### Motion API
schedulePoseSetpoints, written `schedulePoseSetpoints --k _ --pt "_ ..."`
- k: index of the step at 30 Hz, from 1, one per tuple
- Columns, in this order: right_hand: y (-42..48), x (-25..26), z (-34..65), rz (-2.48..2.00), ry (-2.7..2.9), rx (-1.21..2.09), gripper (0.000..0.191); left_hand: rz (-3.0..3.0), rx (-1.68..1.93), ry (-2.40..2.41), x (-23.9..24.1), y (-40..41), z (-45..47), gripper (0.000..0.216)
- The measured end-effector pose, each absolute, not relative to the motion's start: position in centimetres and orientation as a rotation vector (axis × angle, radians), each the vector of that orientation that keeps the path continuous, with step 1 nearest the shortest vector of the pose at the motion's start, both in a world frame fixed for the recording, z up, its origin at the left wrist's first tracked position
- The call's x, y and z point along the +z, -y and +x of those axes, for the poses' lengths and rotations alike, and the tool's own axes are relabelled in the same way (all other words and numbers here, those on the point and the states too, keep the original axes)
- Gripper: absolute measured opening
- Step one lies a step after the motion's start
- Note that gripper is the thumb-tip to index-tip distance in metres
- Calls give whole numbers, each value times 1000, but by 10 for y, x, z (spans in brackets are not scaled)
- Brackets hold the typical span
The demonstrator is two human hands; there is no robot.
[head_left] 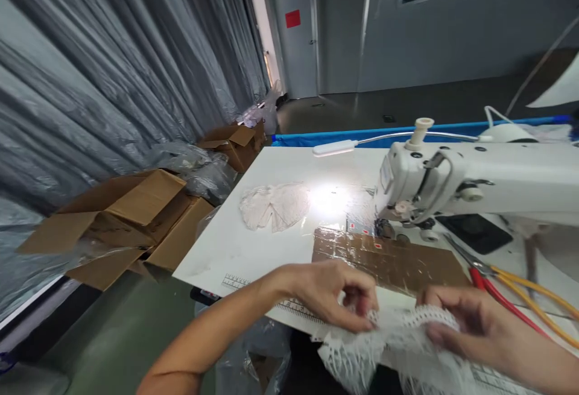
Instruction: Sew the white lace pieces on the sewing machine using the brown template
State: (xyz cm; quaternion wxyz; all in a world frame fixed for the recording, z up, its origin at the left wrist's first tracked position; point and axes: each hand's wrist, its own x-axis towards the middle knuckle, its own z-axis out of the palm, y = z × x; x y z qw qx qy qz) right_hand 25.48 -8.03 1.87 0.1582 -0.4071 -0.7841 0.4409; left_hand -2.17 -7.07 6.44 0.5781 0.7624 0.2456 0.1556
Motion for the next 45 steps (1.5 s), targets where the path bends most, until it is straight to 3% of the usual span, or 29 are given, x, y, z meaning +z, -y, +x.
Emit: schedulePoseSetpoints --k 3,7,10,13,16,19,24,28,31,33,36,39,45 --pt "57 37 248 -1345 1994 1449 31 1871 297 -759 61 45 -33 13" --pt "34 27 245 -1659 1930 1178 33 2178 283 -1085 52 20 -43 6" --pt "26 17 242 -1843 1974 877 34 2463 490 -1239 39 14 -39 12" --pt "22 15 240 -1886 2022 718 34 2709 649 -1030 25 18 -27 21" --pt "20 16 246 -1846 2052 698 35 2848 564 -767 16 25 -19 28" --pt "23 15 257 -1797 2054 720 32 2863 480 -793 15 30 -19 35" --pt "31 15 246 -1643 1705 1155 30 2613 571 -883 21 30 -26 38" --pt "39 31 204 -1455 1259 1644 39 2037 586 -881 34 33 -29 68" --pt "40 41 185 -1308 1303 1786 47 1789 508 -1008 41 36 -33 80" --pt "38 39 186 -1307 1544 1639 44 1766 466 -1189 43 37 -35 77" --pt "35 25 202 -1425 1953 1065 34 1774 437 -1286 40 38 -35 62" --pt "37 6 216 -1250 2256 641 32 1778 470 -1281 36 39 -32 52" --pt "34 -12 215 -1100 2549 60 36 1707 521 -1396 34 40 -24 59"
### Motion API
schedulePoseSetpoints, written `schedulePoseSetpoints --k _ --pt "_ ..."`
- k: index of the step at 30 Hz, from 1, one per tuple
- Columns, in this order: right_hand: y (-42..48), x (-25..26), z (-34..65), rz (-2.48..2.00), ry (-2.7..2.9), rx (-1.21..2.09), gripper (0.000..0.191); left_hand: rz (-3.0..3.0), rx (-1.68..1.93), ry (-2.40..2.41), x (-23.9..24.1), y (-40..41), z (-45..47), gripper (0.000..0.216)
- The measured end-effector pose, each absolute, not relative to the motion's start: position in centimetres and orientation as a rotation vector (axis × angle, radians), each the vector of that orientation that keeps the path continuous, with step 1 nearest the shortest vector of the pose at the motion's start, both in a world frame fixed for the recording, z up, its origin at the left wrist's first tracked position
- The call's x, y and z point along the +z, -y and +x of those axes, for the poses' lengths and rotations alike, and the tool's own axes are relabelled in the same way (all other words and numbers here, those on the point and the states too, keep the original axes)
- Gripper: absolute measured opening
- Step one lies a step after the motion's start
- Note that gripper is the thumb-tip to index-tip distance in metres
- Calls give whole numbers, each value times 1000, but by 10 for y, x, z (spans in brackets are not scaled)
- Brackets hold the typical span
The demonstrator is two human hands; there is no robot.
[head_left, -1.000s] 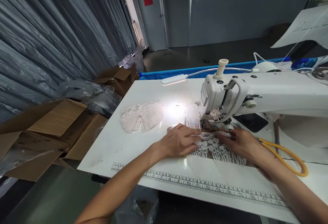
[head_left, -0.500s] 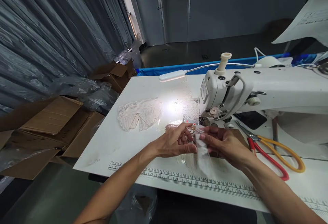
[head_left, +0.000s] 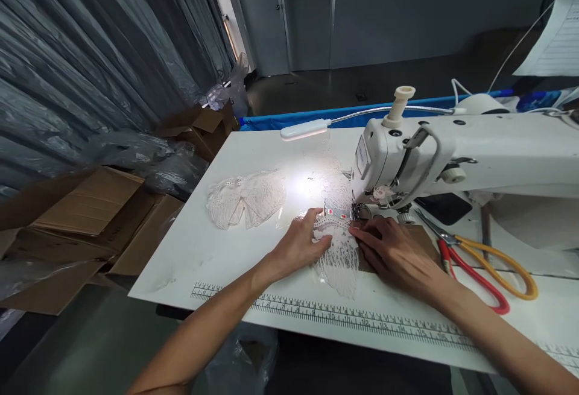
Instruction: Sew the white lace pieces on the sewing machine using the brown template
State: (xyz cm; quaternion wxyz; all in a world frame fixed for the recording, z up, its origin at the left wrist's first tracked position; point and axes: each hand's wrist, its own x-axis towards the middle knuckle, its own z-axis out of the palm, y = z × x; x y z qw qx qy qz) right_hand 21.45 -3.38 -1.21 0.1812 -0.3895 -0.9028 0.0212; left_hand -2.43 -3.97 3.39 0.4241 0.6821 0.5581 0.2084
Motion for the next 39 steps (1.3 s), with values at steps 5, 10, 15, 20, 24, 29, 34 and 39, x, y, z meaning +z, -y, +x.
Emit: schedulePoseSetpoints --k 5,10,15,20,24,29,34,39 --pt "22 -2 213 -1089 2532 216 38 1744 550 -1516 33 36 -27 68" --pt "18 -2 219 -1076 2464 436 41 1732 525 -1547 32 32 -33 61" --pt "20 -11 219 -1041 2508 312 43 1669 501 -1554 33 29 -34 62" --pt "21 -18 217 -1045 2495 271 41 1676 476 -1570 33 27 -32 65" --pt "24 -17 217 -1062 2450 284 42 1689 469 -1596 31 27 -31 67" --pt "33 -3 221 -1072 2380 504 43 1695 481 -1588 29 28 -32 67" --pt "38 6 225 -959 2513 533 37 1679 499 -1573 28 27 -32 65" --pt "38 1 225 -946 2558 427 38 1656 525 -1544 25 27 -33 63"
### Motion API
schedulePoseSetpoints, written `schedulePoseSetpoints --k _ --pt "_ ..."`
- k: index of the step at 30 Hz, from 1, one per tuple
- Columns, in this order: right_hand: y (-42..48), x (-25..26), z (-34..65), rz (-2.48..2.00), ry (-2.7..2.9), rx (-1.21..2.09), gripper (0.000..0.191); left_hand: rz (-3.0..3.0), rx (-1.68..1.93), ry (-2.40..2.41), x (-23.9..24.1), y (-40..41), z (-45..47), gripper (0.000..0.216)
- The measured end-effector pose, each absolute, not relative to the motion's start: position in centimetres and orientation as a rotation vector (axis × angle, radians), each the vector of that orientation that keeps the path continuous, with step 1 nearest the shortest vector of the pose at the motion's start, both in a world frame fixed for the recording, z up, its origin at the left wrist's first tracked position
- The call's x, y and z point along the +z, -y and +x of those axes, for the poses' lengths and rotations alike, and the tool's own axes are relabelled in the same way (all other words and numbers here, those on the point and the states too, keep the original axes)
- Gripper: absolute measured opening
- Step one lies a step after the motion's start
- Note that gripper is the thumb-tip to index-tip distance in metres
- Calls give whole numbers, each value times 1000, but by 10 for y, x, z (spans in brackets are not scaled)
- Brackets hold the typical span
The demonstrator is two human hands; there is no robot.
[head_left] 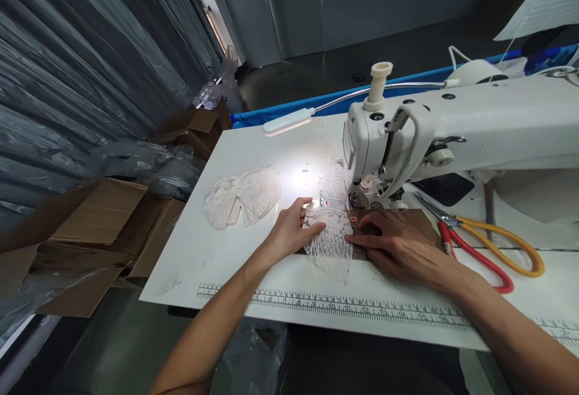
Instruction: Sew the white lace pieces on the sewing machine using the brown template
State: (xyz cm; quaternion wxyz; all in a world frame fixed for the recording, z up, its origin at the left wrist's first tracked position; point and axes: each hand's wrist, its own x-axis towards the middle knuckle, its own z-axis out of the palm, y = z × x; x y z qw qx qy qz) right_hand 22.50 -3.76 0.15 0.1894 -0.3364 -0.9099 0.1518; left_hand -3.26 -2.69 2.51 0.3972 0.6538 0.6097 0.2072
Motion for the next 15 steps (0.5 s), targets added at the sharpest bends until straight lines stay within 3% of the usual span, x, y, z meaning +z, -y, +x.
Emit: schedulePoseSetpoints --k 9,15 --pt "37 -4 225 -950 2560 387 38 1677 516 -1538 37 26 -37 69" --pt "38 -2 224 -960 2539 405 36 1659 534 -1526 35 25 -42 62"
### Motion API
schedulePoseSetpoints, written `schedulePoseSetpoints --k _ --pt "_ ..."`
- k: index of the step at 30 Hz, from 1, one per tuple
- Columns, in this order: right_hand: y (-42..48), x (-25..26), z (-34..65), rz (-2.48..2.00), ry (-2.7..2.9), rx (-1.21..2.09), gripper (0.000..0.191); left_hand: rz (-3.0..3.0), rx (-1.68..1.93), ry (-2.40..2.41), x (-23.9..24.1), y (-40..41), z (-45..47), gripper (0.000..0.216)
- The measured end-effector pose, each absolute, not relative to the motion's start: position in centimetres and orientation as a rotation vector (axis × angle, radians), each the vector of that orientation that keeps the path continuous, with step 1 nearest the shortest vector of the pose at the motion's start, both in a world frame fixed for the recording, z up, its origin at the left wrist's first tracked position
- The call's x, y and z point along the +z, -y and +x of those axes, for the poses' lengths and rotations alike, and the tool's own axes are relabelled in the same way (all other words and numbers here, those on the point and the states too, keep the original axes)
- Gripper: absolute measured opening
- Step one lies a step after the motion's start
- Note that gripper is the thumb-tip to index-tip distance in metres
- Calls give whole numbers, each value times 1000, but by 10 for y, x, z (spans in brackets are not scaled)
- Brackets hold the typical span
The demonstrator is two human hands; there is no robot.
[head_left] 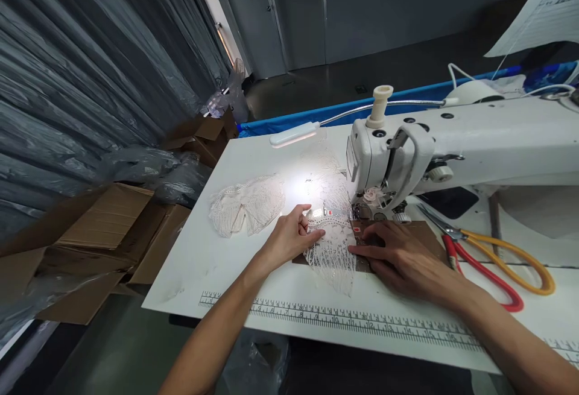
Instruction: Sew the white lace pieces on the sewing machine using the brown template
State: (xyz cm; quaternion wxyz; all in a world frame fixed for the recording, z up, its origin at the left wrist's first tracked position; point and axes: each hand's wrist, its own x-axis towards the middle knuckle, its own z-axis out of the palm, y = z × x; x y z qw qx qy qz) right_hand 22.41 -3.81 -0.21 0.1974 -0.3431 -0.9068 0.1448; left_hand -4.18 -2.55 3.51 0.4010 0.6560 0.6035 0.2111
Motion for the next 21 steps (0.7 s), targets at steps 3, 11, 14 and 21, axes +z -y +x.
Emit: schedulePoseSetpoints --k 3,11,14,21 --pt "38 -2 224 -956 2548 419 35 1660 558 -1509 33 25 -42 56" --pt "38 -1 223 -986 2558 438 34 1699 557 -1509 34 27 -40 56" --pt "39 1 222 -1017 2549 444 34 1687 549 -1495 34 27 -41 55" --pt "39 3 222 -1012 2556 463 35 1737 516 -1531 35 27 -40 57"
